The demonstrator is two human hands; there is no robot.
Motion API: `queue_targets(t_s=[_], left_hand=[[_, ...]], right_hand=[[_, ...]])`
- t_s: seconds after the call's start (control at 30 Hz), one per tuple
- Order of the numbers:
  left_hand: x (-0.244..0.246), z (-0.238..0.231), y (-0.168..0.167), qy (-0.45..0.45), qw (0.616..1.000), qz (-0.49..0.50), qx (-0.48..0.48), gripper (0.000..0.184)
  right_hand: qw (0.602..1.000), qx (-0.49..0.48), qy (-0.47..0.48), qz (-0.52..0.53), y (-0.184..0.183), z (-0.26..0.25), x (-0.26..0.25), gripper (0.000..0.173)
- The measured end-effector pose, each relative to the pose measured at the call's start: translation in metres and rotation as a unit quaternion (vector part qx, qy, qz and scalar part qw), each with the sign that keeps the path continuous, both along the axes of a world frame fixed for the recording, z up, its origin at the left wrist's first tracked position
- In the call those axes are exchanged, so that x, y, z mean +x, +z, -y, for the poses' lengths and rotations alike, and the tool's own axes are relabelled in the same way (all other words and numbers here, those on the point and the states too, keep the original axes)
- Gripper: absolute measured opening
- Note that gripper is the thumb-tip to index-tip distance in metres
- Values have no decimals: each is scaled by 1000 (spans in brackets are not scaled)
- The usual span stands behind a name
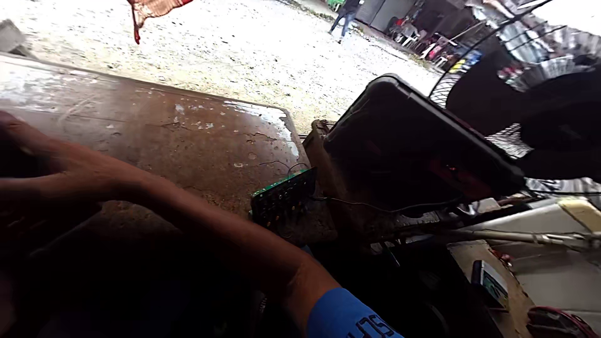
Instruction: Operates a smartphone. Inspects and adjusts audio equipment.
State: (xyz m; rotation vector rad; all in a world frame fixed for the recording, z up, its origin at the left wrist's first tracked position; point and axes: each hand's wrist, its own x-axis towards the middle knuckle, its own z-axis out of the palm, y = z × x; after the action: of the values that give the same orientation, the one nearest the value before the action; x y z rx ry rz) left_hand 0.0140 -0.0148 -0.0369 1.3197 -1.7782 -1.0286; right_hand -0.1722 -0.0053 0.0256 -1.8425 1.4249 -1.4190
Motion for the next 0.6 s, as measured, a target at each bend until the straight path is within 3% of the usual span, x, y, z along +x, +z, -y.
queue_targets(t_s=[0.07,0.17,0.43,0.6], left_hand=[[-5,10,2,-8,991,-99,-84,27],[-23,25,11,-40,965,-190,-175,27],[-26,36,11,-79,952,-271,-118,25],[-26,36,10,-81,953,-264,-126,26]], right_hand=[[999,27,15,8,10,-8,-1,85],[996,62,46,41,9,-10,-2,87],[980,126,92,121,8,-4,-7,84],[976,168,110,89,15,-9,-17,108]])
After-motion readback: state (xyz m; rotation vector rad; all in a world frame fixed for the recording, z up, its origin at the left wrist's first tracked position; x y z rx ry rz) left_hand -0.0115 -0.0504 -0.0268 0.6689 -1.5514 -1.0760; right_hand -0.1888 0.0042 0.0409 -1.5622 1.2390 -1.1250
